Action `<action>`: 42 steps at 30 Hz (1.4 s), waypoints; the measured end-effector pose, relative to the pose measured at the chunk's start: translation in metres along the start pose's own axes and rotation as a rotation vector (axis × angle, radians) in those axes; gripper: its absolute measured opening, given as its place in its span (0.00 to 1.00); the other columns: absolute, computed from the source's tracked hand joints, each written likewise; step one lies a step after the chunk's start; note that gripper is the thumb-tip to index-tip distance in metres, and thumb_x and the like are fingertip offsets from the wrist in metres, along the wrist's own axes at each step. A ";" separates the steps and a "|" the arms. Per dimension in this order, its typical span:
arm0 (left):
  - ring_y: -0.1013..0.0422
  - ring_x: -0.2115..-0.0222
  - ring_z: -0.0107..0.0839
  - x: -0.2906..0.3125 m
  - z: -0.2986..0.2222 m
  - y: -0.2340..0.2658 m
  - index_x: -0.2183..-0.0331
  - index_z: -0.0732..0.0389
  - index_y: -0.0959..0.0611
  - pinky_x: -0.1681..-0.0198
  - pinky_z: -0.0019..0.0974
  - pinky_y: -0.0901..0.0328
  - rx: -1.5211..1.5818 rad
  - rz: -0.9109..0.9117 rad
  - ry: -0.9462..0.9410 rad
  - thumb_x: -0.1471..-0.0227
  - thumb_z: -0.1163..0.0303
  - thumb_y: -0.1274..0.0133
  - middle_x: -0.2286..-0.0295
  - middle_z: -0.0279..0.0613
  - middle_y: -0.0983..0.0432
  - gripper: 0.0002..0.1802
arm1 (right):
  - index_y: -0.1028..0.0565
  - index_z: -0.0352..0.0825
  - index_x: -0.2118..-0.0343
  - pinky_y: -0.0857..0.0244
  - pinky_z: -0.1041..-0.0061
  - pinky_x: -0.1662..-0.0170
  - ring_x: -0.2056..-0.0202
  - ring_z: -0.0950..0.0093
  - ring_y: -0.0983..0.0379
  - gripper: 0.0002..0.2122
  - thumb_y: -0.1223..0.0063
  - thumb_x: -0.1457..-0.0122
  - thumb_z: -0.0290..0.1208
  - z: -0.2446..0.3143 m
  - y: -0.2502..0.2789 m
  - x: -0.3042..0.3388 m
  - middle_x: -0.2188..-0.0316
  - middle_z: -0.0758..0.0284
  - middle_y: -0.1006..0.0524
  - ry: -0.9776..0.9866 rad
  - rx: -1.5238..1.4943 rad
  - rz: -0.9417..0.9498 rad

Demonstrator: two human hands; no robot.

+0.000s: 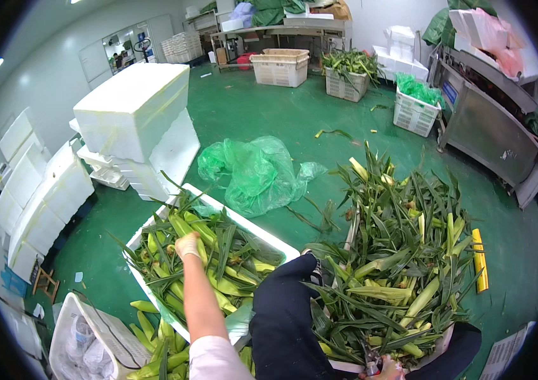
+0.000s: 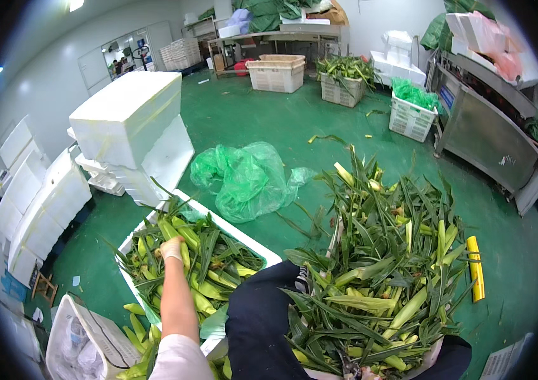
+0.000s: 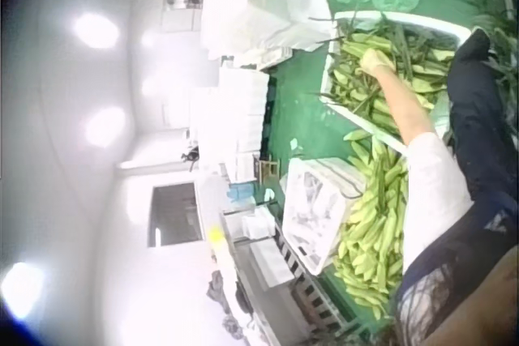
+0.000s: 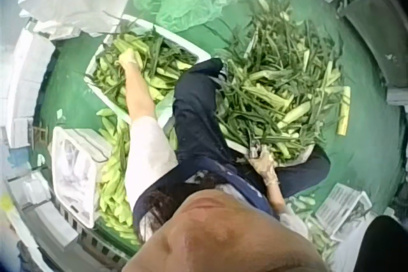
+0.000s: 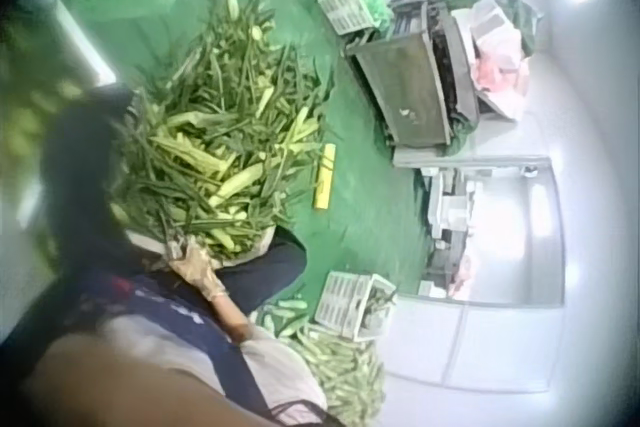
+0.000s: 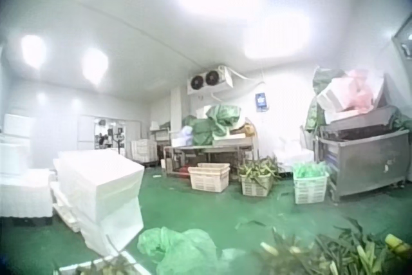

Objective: The person uses shears to cut the ends off ears of corn, shucks the husks by hand, and places the shucked corn into a white crate while discarding the husks into a separate pile.

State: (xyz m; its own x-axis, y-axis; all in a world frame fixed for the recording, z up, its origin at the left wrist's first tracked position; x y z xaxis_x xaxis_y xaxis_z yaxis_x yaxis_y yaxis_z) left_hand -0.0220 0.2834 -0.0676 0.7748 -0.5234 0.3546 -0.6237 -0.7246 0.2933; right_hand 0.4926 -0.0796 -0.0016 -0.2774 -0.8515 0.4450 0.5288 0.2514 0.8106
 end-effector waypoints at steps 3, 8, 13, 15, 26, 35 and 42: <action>0.27 0.70 0.35 0.050 0.003 0.003 0.66 0.62 0.19 0.64 0.36 0.32 0.627 0.363 -0.101 0.56 0.66 0.41 0.69 0.42 0.23 0.14 | 0.32 0.35 0.59 0.32 0.56 0.61 0.65 0.50 0.27 0.25 0.37 0.54 0.46 -0.011 0.007 0.000 0.69 0.52 0.23 0.095 -0.063 -0.142; 0.27 0.75 0.35 0.195 -0.010 0.010 0.63 0.64 0.24 0.72 0.35 0.30 0.972 0.777 0.094 0.57 0.61 0.40 0.74 0.45 0.26 0.21 | 0.36 0.29 0.53 0.35 0.61 0.54 0.57 0.55 0.30 0.36 0.30 0.63 0.43 0.059 0.027 -0.016 0.60 0.51 0.29 0.391 -0.129 -0.041; 0.28 0.70 0.33 0.254 -0.008 0.013 0.58 0.65 0.27 0.65 0.35 0.31 0.563 0.744 -0.220 0.59 0.69 0.38 0.68 0.42 0.25 0.24 | 0.36 0.29 0.53 0.34 0.64 0.54 0.57 0.62 0.28 0.32 0.32 0.57 0.40 0.079 0.034 -0.003 0.59 0.55 0.28 0.535 -0.399 -0.152; 0.28 0.68 0.31 0.302 -0.016 0.018 0.55 0.65 0.29 0.61 0.34 0.32 0.358 0.818 -0.286 0.60 0.72 0.36 0.67 0.42 0.26 0.29 | 0.36 0.28 0.53 0.33 0.66 0.54 0.56 0.66 0.28 0.31 0.31 0.56 0.38 0.082 0.035 -0.012 0.58 0.57 0.28 0.496 -0.825 -0.050; 0.27 0.61 0.38 0.180 -0.075 -0.011 0.56 0.65 0.24 0.54 0.39 0.33 -0.213 0.425 -0.661 0.52 0.68 0.43 0.61 0.48 0.24 0.21 | 0.32 0.28 0.55 0.31 0.75 0.59 0.64 0.75 0.26 0.24 0.33 0.56 0.25 0.078 0.060 -0.142 0.62 0.63 0.23 0.316 -0.924 -0.049; 0.35 0.51 0.50 -0.026 0.074 0.183 0.49 0.72 0.31 0.43 0.44 0.42 -0.898 -0.619 -0.195 0.63 0.60 0.34 0.52 0.60 0.33 0.42 | 0.37 0.25 0.52 0.34 0.64 0.56 0.60 0.56 0.29 0.22 0.48 0.52 0.22 0.080 0.092 -0.153 0.61 0.52 0.27 0.216 0.208 -0.721; 0.29 0.58 0.56 -0.129 0.135 0.214 0.47 0.78 0.38 0.52 0.45 0.35 -0.862 -0.588 -0.184 0.54 0.58 0.43 0.56 0.70 0.31 0.42 | 0.39 0.26 0.50 0.31 0.60 0.62 0.66 0.59 0.24 0.26 0.52 0.45 0.41 0.436 -0.001 -0.281 0.68 0.51 0.24 0.711 0.161 -0.093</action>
State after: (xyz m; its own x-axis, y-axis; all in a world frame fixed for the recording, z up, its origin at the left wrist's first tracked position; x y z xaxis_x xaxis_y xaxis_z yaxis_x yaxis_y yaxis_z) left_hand -0.2413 0.1357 -0.1706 0.9372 -0.3064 -0.1666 0.0475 -0.3611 0.9313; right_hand 0.2205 0.3599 0.0381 0.3008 -0.9517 0.0620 0.3892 0.1818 0.9030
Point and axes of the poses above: each hand's wrist, its own x-axis away from the middle knuckle, its own y-axis out of the back of the hand, z = x × y, the point moved 1 cm from there along -x, towards the middle knuckle
